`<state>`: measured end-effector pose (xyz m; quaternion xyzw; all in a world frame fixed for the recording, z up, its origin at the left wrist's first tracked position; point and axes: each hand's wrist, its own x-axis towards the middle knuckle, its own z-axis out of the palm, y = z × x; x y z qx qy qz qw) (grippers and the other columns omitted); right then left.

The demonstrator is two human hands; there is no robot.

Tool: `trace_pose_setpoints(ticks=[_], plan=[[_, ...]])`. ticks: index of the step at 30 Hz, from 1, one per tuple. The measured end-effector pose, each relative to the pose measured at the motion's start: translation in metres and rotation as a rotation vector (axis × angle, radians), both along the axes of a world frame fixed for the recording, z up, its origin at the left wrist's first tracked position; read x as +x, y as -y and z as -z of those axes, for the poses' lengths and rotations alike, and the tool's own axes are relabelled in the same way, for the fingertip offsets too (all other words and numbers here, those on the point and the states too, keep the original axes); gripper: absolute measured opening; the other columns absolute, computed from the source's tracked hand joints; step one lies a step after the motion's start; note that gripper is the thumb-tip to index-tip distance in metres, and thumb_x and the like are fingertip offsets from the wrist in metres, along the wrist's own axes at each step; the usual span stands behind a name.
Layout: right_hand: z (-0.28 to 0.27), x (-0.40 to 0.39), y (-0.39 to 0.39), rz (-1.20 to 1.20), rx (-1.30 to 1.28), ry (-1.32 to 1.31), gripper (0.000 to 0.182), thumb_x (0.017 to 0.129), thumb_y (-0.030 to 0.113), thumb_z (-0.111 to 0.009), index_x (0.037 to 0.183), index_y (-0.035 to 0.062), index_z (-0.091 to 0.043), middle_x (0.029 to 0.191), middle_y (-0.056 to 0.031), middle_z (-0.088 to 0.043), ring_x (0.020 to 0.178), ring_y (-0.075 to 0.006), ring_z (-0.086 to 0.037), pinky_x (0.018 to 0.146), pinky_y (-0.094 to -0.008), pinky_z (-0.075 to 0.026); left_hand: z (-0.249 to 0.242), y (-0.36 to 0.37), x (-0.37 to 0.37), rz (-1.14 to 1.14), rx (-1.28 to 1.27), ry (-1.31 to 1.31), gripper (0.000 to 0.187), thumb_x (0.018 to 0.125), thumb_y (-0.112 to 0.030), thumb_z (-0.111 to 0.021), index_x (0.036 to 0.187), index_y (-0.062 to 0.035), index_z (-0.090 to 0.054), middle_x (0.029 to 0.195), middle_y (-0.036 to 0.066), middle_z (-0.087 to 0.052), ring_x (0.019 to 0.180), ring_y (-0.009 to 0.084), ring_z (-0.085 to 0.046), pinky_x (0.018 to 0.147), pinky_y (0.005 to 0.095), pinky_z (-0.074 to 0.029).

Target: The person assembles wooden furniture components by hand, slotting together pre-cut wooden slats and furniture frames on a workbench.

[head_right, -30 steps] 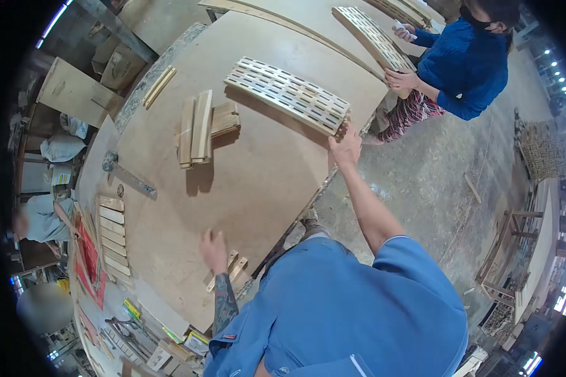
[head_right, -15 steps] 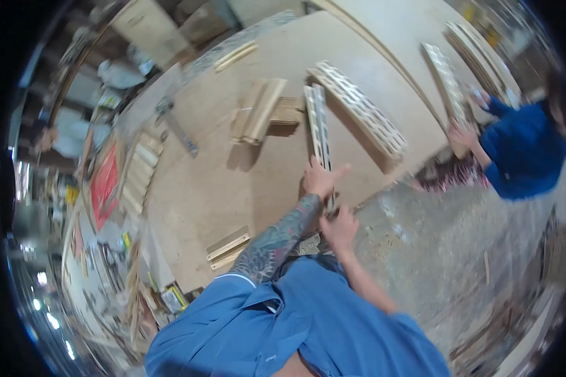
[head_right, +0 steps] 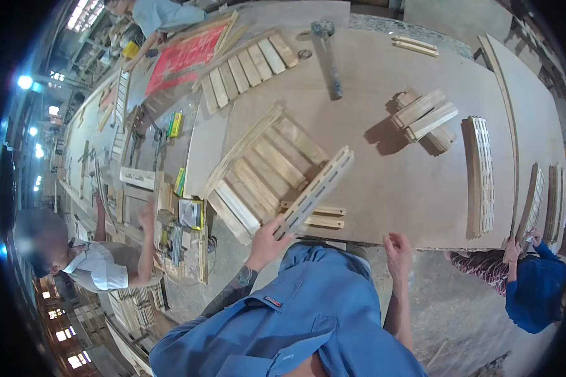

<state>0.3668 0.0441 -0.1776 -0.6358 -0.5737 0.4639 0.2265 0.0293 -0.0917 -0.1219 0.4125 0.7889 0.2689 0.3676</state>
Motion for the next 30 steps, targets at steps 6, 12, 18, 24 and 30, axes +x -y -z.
trace_pose_setpoints(ticks=[6, 12, 18, 24, 30], plan=[[-0.022, -0.098, 0.001, -0.200, -0.034, -0.047, 0.026, 0.090, 0.021, -0.072, 0.105, 0.0002, -0.067, 0.085, -0.0056, -0.069, 0.074, -0.0107, -0.061, 0.070, -0.0264, -0.050, 0.011, -0.010, -0.057, -0.215, 0.151, -0.061, 0.051, 0.079, -0.023, -0.076, 0.123, -0.0031, -0.060, 0.100, 0.020, -0.067, 0.092, 0.0378, -0.065, 0.080, 0.0406, -0.052], [-0.025, -0.131, 0.010, -0.317, 0.027, 0.045, 0.025, 0.090, 0.020, -0.071, 0.106, 0.0005, -0.067, 0.086, -0.0073, -0.070, 0.075, -0.0125, -0.063, 0.071, -0.0280, -0.051, 0.006, -0.062, -0.202, -0.042, 0.291, -0.556, 0.049, 0.078, -0.022, -0.073, 0.124, -0.0101, -0.061, 0.108, 0.018, -0.065, 0.103, 0.0388, -0.061, 0.086, 0.0467, -0.051], [-0.049, -0.164, 0.010, -0.352, 0.016, 0.126, 0.023, 0.090, 0.019, -0.071, 0.105, 0.0021, -0.068, 0.085, -0.0083, -0.070, 0.075, -0.0139, -0.064, 0.071, -0.0291, -0.052, 0.022, -0.235, -0.200, -0.034, 0.146, -0.194, 0.047, 0.076, -0.029, -0.071, 0.114, -0.0027, -0.062, 0.110, 0.020, -0.067, 0.102, 0.0376, -0.064, 0.088, 0.0482, -0.051], [-0.037, -0.134, 0.014, -0.165, 0.010, 0.069, 0.026, 0.092, 0.022, -0.068, 0.109, 0.0019, -0.068, 0.093, -0.0097, -0.071, 0.083, -0.0164, -0.066, 0.077, -0.0311, -0.052, 0.061, -0.328, -0.069, -0.272, 0.295, 0.068, 0.049, 0.074, -0.028, -0.074, 0.108, 0.0001, -0.052, 0.108, 0.021, -0.061, 0.102, 0.0377, -0.061, 0.088, 0.0477, -0.051], [-0.028, -0.109, 0.012, -0.118, -0.085, 0.092, 0.026, 0.094, 0.022, -0.066, 0.109, 0.0009, -0.067, 0.094, -0.0094, -0.071, 0.087, -0.0158, -0.065, 0.081, -0.0310, -0.051, 0.070, -0.385, 0.050, -0.341, 0.189, -0.236, 0.049, 0.073, -0.022, -0.073, 0.111, -0.0053, -0.046, 0.114, 0.016, -0.051, 0.111, 0.0350, -0.053, 0.088, 0.0481, -0.047]])
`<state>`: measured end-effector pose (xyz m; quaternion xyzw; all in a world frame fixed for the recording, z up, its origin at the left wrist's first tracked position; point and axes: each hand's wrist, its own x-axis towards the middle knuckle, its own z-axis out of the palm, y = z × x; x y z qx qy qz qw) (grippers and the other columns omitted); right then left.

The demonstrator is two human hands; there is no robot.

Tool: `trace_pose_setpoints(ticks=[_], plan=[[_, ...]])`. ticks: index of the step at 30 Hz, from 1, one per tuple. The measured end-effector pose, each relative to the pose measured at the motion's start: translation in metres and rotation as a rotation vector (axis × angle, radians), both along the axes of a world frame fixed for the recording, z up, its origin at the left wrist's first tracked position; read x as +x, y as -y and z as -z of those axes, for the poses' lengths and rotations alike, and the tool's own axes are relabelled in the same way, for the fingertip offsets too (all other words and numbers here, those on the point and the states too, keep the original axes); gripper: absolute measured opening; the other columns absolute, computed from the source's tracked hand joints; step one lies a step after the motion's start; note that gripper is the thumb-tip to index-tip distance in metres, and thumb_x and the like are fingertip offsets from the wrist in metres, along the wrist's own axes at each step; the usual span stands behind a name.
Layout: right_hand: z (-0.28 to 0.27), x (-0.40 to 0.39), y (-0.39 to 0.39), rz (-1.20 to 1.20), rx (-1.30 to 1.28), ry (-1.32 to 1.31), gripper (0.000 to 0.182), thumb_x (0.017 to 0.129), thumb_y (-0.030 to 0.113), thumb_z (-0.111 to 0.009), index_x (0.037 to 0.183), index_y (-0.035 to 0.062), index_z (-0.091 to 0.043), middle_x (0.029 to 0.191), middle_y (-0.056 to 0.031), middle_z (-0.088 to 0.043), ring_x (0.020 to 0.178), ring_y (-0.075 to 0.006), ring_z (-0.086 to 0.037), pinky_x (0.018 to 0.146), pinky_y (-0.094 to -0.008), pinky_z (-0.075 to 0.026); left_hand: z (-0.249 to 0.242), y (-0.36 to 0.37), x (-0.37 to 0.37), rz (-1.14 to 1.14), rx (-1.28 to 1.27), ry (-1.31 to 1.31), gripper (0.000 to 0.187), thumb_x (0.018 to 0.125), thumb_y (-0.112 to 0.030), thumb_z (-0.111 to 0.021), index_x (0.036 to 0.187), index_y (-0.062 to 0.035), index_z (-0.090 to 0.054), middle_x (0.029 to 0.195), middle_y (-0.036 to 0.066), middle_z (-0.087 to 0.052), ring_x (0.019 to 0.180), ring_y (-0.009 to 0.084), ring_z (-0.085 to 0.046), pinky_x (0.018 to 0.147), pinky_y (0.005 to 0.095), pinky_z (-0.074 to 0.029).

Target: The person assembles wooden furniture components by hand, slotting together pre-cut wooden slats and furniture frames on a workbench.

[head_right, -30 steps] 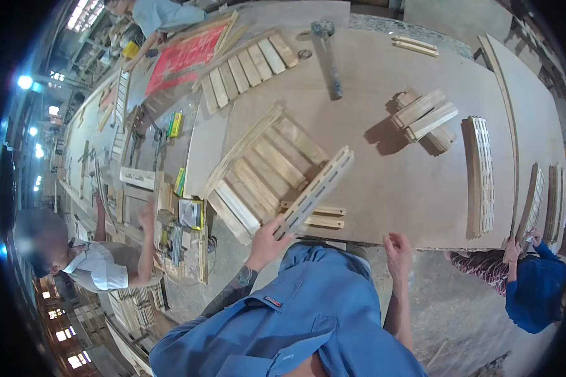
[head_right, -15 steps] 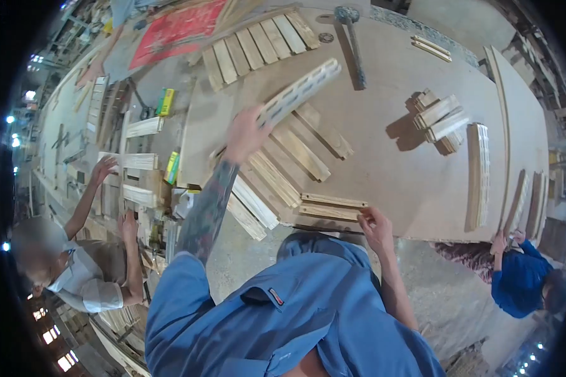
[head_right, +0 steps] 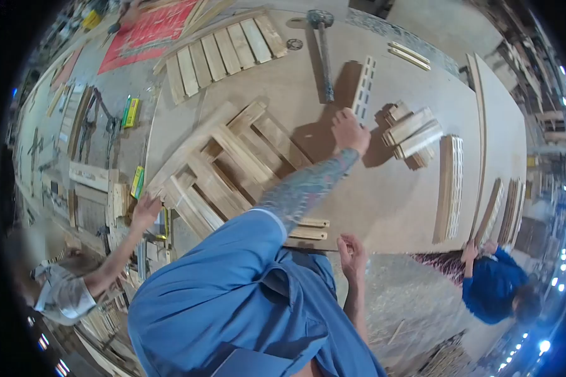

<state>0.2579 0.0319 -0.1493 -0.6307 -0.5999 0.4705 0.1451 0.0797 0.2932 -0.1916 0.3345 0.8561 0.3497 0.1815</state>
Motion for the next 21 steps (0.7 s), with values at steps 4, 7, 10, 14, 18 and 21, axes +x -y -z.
trace_pose_setpoints(ticks=[4, 7, 10, 14, 18, 21], plan=[[0.013, 0.019, -0.026, 0.046, -0.054, -0.046, 0.026, 0.094, 0.021, -0.066, 0.109, -0.0001, -0.067, 0.096, -0.0092, -0.070, 0.089, -0.0159, -0.065, 0.083, -0.0319, -0.051, 0.034, -0.044, 0.041, -0.025, -0.031, -0.042, 0.051, 0.073, -0.021, -0.076, 0.112, -0.0058, -0.047, 0.114, 0.016, -0.051, 0.110, 0.0342, -0.052, 0.090, 0.0467, -0.045], [0.025, 0.027, -0.049, 0.060, -0.075, -0.076, 0.027, 0.094, 0.022, -0.066, 0.108, -0.0005, -0.067, 0.096, -0.0085, -0.070, 0.089, -0.0156, -0.064, 0.083, -0.0322, -0.051, 0.035, -0.053, 0.040, 0.053, -0.061, 0.070, 0.068, 0.073, -0.031, -0.081, 0.124, -0.0057, -0.044, 0.119, 0.018, -0.051, 0.111, 0.0362, -0.054, 0.090, 0.0488, -0.046], [0.039, 0.030, -0.089, -0.018, -0.071, -0.119, 0.026, 0.095, 0.022, -0.066, 0.108, -0.0005, -0.067, 0.095, -0.0081, -0.070, 0.088, -0.0152, -0.064, 0.082, -0.0315, -0.051, 0.033, -0.042, -0.013, 0.204, 0.275, 0.137, 0.062, 0.076, -0.036, -0.079, 0.122, -0.0034, -0.054, 0.113, 0.020, -0.059, 0.109, 0.0370, -0.058, 0.093, 0.0456, -0.047], [0.039, 0.013, -0.121, -0.120, -0.078, -0.184, 0.025, 0.095, 0.020, -0.066, 0.108, -0.0004, -0.067, 0.094, -0.0088, -0.071, 0.086, -0.0150, -0.065, 0.080, -0.0302, -0.051, -0.020, 0.073, -0.189, 0.142, 0.347, -0.194, 0.049, 0.078, -0.044, -0.077, 0.102, -0.0035, -0.064, 0.099, 0.019, -0.063, 0.101, 0.0352, -0.060, 0.088, 0.0468, -0.047], [0.033, -0.009, -0.118, -0.153, -0.052, -0.173, 0.024, 0.095, 0.020, -0.066, 0.108, -0.0003, -0.067, 0.093, -0.0086, -0.071, 0.085, -0.0156, -0.066, 0.080, -0.0310, -0.052, 0.022, 0.264, -0.356, -0.111, -0.127, -0.392, 0.068, 0.083, -0.063, -0.066, 0.113, -0.0017, -0.067, 0.113, 0.021, -0.066, 0.102, 0.0349, -0.063, 0.090, 0.0475, -0.048], [0.030, -0.035, -0.096, -0.208, -0.044, -0.148, 0.024, 0.094, 0.020, -0.066, 0.108, -0.0002, -0.066, 0.092, -0.0094, -0.071, 0.085, -0.0168, -0.066, 0.079, -0.0312, -0.052, 0.020, 0.338, -0.381, 0.011, -0.320, 0.025, 0.069, 0.081, -0.066, -0.066, 0.105, -0.0007, -0.068, 0.099, 0.022, -0.069, 0.095, 0.0363, -0.066, 0.083, 0.0466, -0.050]])
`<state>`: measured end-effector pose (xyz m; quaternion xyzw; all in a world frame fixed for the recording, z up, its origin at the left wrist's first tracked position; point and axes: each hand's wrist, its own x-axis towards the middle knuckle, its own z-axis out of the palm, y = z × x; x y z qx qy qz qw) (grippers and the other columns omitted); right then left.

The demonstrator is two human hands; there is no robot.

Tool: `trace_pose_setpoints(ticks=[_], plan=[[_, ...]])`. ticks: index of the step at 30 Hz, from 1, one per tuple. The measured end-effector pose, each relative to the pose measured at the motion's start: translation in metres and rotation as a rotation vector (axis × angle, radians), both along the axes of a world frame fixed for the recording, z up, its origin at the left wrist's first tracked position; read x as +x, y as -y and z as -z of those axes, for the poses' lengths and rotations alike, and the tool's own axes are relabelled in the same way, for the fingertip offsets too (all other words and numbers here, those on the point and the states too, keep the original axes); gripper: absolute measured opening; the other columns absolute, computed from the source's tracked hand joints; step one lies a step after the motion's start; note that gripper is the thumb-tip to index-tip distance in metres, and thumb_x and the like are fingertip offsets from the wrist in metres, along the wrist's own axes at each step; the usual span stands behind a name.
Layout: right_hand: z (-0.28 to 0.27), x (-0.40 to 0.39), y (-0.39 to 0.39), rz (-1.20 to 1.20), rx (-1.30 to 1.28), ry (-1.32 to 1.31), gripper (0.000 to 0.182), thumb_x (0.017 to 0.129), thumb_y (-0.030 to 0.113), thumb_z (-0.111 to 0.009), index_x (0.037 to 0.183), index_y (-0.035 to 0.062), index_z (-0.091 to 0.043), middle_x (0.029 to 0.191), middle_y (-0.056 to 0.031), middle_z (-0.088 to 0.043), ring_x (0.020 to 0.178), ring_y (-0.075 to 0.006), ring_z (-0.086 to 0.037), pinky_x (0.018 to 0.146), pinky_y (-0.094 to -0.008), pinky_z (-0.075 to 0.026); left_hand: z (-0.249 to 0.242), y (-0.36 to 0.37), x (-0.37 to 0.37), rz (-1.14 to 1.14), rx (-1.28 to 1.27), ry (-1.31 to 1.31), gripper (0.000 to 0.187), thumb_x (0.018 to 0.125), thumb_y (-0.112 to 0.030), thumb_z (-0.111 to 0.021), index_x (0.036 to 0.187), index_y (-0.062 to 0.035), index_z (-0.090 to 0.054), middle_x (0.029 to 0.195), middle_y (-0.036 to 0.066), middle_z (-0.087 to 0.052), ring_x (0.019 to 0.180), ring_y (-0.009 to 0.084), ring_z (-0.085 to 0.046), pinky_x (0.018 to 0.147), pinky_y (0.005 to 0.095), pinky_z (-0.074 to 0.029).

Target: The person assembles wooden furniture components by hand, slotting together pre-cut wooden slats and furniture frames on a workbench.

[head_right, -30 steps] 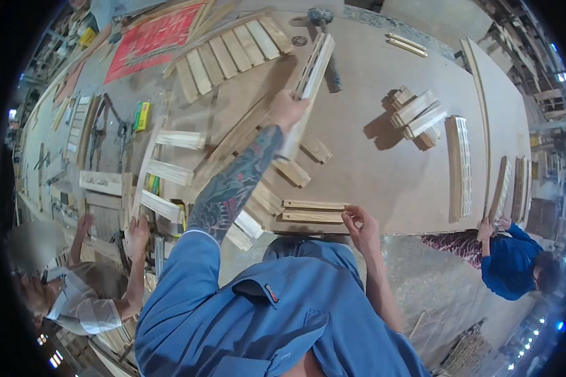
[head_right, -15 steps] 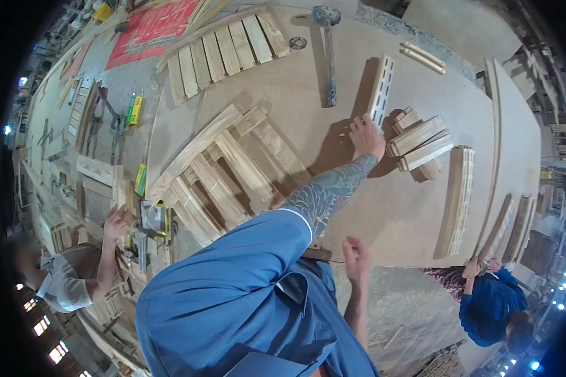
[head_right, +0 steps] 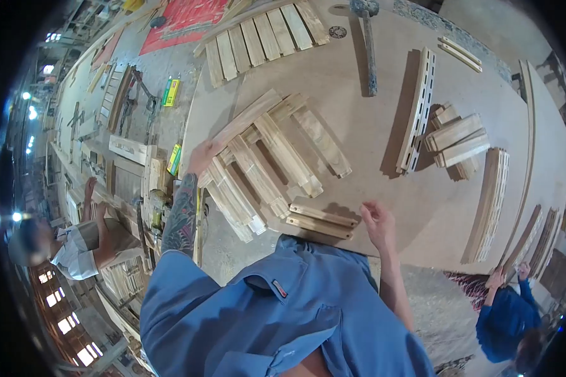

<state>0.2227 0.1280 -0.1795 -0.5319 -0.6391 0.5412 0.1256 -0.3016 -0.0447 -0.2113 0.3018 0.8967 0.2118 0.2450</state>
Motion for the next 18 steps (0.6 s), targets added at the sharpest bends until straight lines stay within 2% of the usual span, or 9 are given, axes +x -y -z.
trace_pose_setpoints(ticks=[2, 4, 9, 12, 14, 15, 16, 17, 18], plan=[[-0.003, -0.028, 0.013, -0.186, -0.041, 0.026, 0.026, 0.092, 0.021, -0.067, 0.108, 0.0006, -0.066, 0.092, -0.0107, -0.071, 0.084, -0.0213, -0.068, 0.080, -0.0318, -0.053, 0.012, 0.018, -0.007, 0.111, -0.039, -0.109, 0.068, 0.081, -0.064, -0.068, 0.102, 0.0001, -0.067, 0.088, 0.023, -0.068, 0.088, 0.0383, -0.068, 0.076, 0.0449, -0.051], [-0.018, -0.060, 0.019, -0.322, 0.018, 0.070, 0.035, 0.090, 0.025, -0.069, 0.116, 0.0012, -0.064, 0.103, -0.0144, -0.071, 0.095, -0.0296, -0.068, 0.087, -0.0364, -0.052, -0.019, 0.011, -0.002, 0.122, -0.098, -0.196, 0.065, 0.082, -0.063, -0.068, 0.101, -0.0003, -0.067, 0.088, 0.023, -0.069, 0.087, 0.0385, -0.068, 0.074, 0.0442, -0.051], [-0.050, -0.152, 0.003, -0.230, 0.591, 0.035, 0.065, 0.080, 0.038, -0.079, 0.130, 0.0028, -0.056, 0.126, -0.0198, -0.062, 0.120, -0.0376, -0.056, 0.101, -0.0457, -0.044, -0.120, 0.010, 0.037, 0.082, -0.040, -0.309, 0.059, 0.083, -0.059, -0.069, 0.098, -0.0017, -0.068, 0.087, 0.021, -0.070, 0.083, 0.0398, -0.068, 0.070, 0.0448, -0.051], [-0.114, -0.170, -0.014, -0.343, 0.376, 0.037, 0.069, 0.073, 0.038, -0.084, 0.127, 0.0023, -0.060, 0.116, -0.0200, -0.067, 0.110, -0.0345, -0.064, 0.094, -0.0424, -0.049, -0.147, 0.018, 0.065, 0.066, 0.286, -0.433, 0.052, 0.083, -0.052, -0.073, 0.096, -0.0014, -0.067, 0.077, 0.016, -0.069, 0.071, 0.0318, -0.068, 0.066, 0.0393, -0.052], [-0.159, -0.157, -0.022, -0.367, 0.169, 0.100, 0.065, 0.069, 0.036, -0.085, 0.120, 0.0008, -0.064, 0.102, -0.0191, -0.072, 0.096, -0.0301, -0.070, 0.084, -0.0388, -0.053, -0.173, 0.011, 0.095, -0.016, 0.311, -0.111, 0.046, 0.085, -0.044, -0.075, 0.099, -0.0004, -0.067, 0.068, 0.008, -0.063, 0.062, 0.0199, -0.060, 0.062, 0.0321, -0.049], [-0.167, -0.139, -0.025, -0.321, 0.239, 0.024, 0.057, 0.071, 0.032, -0.084, 0.114, -0.0001, -0.066, 0.089, -0.0174, -0.073, 0.083, -0.0266, -0.072, 0.075, -0.0366, -0.054, -0.173, 0.006, 0.104, -0.013, 0.451, 0.043, 0.042, 0.087, -0.038, -0.075, 0.096, 0.0017, -0.064, 0.066, 0.003, -0.056, 0.063, 0.0103, -0.050, 0.061, 0.0260, -0.043], [-0.205, -0.123, -0.024, -0.323, 0.283, 0.032, 0.053, 0.072, 0.030, -0.083, 0.114, 0.0016, -0.066, 0.089, -0.0167, -0.072, 0.083, -0.0279, -0.071, 0.076, -0.0366, -0.054, -0.177, -0.008, 0.114, 0.010, 0.463, 0.050, 0.042, 0.087, -0.038, -0.075, 0.096, 0.0017, -0.064, 0.066, 0.003, -0.056, 0.063, 0.0103, -0.050, 0.061, 0.0260, -0.043], [-0.234, -0.110, -0.018, -0.332, 0.565, 0.130, 0.047, 0.072, 0.027, -0.083, 0.109, 0.0035, -0.067, 0.084, -0.0145, -0.071, 0.078, -0.0290, -0.070, 0.071, -0.0366, -0.053, -0.189, -0.029, 0.127, 0.135, 0.769, 0.121, 0.043, 0.088, -0.038, -0.074, 0.096, 0.0021, -0.064, 0.067, 0.002, -0.057, 0.064, 0.0095, -0.050, 0.062, 0.0259, -0.043], [-0.256, -0.100, -0.013, -0.313, 0.571, 0.143, 0.047, 0.072, 0.027, -0.083, 0.109, 0.0035, -0.067, 0.084, -0.0145, -0.071, 0.078, -0.0290, -0.070, 0.071, -0.0366, -0.053, -0.206, -0.049, 0.144, 0.256, 1.074, 0.198, 0.043, 0.089, -0.039, -0.073, 0.096, 0.0025, -0.063, 0.068, 0.002, -0.059, 0.065, 0.0086, -0.050, 0.063, 0.0258, -0.042]])
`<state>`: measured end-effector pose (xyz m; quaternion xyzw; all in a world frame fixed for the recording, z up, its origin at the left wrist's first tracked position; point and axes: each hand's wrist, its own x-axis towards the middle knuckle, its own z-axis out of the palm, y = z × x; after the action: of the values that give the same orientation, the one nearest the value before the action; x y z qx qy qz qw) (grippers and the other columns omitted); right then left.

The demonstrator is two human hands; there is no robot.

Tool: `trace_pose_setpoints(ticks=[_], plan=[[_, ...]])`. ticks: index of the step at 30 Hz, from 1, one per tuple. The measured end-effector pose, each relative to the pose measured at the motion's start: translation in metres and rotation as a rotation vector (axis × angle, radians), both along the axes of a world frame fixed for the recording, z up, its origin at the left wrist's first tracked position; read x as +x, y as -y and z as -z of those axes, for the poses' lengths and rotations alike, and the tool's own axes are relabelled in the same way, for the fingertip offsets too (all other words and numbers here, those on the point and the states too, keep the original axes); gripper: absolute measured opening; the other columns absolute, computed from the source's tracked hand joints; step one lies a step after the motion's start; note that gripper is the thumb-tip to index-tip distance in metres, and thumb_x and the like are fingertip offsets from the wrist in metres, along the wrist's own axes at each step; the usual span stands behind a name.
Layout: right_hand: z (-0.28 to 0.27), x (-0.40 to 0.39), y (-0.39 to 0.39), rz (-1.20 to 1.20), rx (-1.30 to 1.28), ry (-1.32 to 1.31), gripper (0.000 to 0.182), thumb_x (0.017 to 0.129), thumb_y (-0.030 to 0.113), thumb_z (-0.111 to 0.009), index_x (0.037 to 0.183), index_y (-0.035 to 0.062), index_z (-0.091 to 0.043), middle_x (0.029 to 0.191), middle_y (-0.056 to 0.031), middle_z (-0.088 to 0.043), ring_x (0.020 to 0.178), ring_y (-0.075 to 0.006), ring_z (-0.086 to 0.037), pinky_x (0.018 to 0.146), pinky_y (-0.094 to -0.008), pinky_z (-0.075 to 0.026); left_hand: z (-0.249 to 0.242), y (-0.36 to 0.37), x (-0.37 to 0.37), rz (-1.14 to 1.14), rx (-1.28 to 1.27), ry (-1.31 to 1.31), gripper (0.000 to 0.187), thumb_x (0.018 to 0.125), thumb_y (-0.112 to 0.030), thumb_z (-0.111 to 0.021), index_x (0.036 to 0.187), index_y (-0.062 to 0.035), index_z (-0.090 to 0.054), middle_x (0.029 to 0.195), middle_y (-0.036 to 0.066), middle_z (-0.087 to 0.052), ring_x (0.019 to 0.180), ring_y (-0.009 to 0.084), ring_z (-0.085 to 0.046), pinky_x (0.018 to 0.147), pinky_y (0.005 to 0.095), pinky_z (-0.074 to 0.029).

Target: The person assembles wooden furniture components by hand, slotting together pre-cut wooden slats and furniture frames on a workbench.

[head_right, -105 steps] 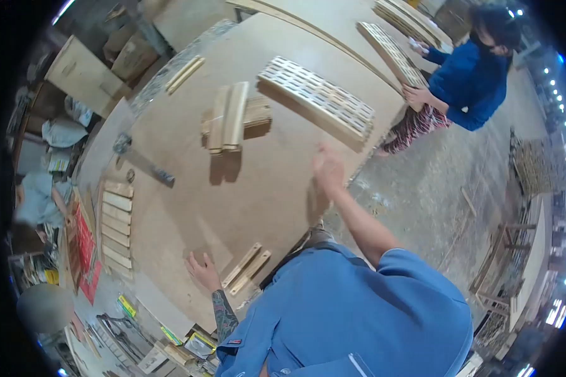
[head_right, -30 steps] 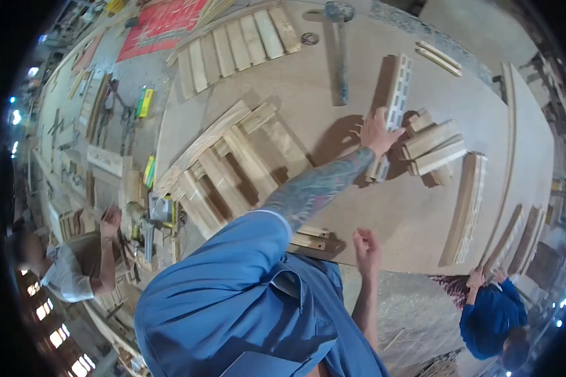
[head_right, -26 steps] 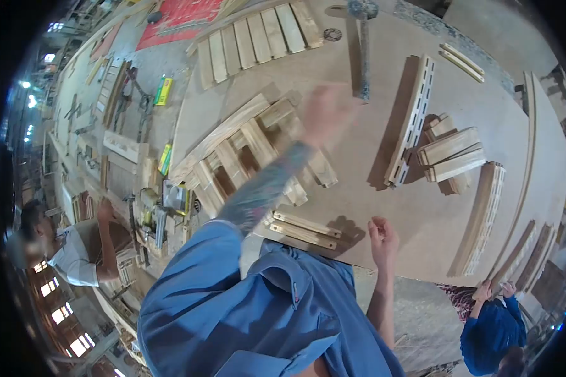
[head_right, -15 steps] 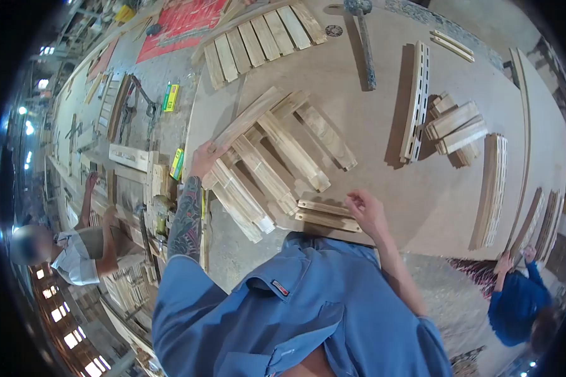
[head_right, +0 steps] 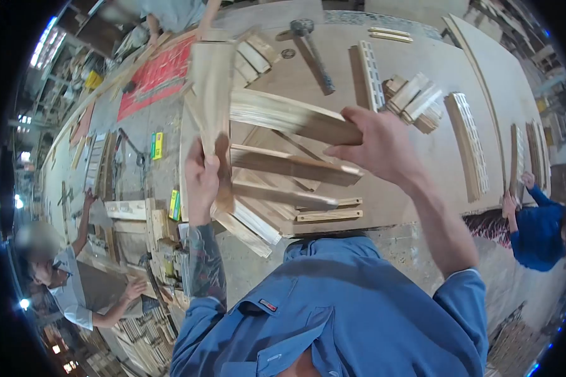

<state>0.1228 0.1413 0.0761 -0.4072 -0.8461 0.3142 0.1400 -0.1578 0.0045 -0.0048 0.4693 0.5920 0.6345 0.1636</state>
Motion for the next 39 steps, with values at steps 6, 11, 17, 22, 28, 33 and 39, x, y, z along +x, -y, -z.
trace_pose_setpoints(ticks=[6, 11, 17, 22, 28, 33, 39], plan=[[-0.058, 0.049, 0.020, -0.068, 0.489, 0.203, 0.034, 0.078, 0.030, -0.079, 0.095, 0.0069, -0.061, 0.076, -0.0094, -0.068, 0.067, -0.0287, -0.068, 0.060, -0.0407, -0.049, -0.064, -0.097, 0.061, -0.010, 0.313, 0.219, 0.039, 0.093, -0.038, -0.070, 0.093, 0.0016, -0.066, 0.076, -0.003, -0.062, 0.073, 0.0067, -0.051, 0.067, 0.0262, -0.043], [0.014, 0.093, 0.030, 0.066, 0.400, 0.088, 0.031, 0.085, 0.035, -0.074, 0.087, 0.0084, -0.057, 0.065, -0.0086, -0.063, 0.060, -0.0273, -0.065, 0.051, -0.0387, -0.046, -0.026, -0.125, 0.113, -0.002, 0.250, 0.173, 0.032, 0.098, -0.030, -0.064, 0.084, -0.0006, -0.067, 0.079, -0.001, -0.066, 0.074, 0.0073, -0.055, 0.069, 0.0278, -0.044], [0.028, 0.123, 0.026, 0.116, 0.305, 0.050, 0.024, 0.084, 0.025, -0.073, 0.081, 0.0069, -0.058, 0.065, -0.0141, -0.062, 0.059, -0.0336, -0.063, 0.058, -0.0435, -0.049, -0.007, -0.149, 0.148, 0.122, 0.266, 0.394, 0.021, 0.094, -0.023, -0.069, 0.087, -0.0031, -0.069, 0.078, -0.006, -0.062, 0.070, 0.0013, -0.049, 0.061, 0.0217, -0.039], [0.012, 0.189, -0.019, 0.340, 0.171, -0.034, 0.026, 0.085, 0.028, -0.073, 0.094, 0.0051, -0.064, 0.072, -0.0150, -0.063, 0.061, -0.0294, -0.063, 0.060, -0.0397, -0.050, -0.011, -0.154, 0.135, -0.013, 0.205, 0.487, 0.029, 0.097, -0.030, -0.066, 0.086, -0.0024, -0.068, 0.075, -0.006, -0.061, 0.067, 0.0024, -0.048, 0.060, 0.0221, -0.038], [0.200, 0.237, 0.021, 0.413, -0.126, 0.255, 0.039, 0.085, 0.039, -0.075, 0.092, 0.0015, -0.064, 0.072, -0.0196, -0.061, 0.068, -0.0313, -0.062, 0.063, -0.0436, -0.047, -0.028, -0.155, 0.113, -0.121, 0.243, 0.176, 0.038, 0.098, -0.036, -0.064, 0.072, -0.0083, -0.059, 0.068, -0.008, -0.056, 0.064, 0.0015, -0.043, 0.058, 0.0228, -0.035], [0.323, 0.292, 0.037, 0.617, -0.119, -0.055, 0.049, 0.088, 0.047, -0.069, 0.111, 0.0041, -0.067, 0.095, -0.0157, -0.069, 0.089, -0.0308, -0.067, 0.080, -0.0410, -0.053, -0.037, -0.160, 0.130, -0.046, 0.267, 0.285, 0.044, 0.099, -0.040, -0.061, 0.068, -0.0111, -0.052, 0.066, -0.008, -0.054, 0.063, 0.0017, -0.041, 0.058, 0.0224, -0.033], [0.031, 0.169, -0.021, 0.085, -0.243, 0.180, 0.048, 0.092, 0.040, -0.066, 0.130, 0.0109, -0.062, 0.117, -0.0180, -0.068, 0.108, -0.0313, -0.065, 0.091, -0.0402, -0.052, -0.042, -0.180, 0.176, 0.049, 0.340, 0.268, 0.047, 0.100, -0.042, -0.060, 0.067, -0.0093, -0.051, 0.065, -0.008, -0.053, 0.063, 0.0022, -0.042, 0.056, 0.0232, -0.034]])
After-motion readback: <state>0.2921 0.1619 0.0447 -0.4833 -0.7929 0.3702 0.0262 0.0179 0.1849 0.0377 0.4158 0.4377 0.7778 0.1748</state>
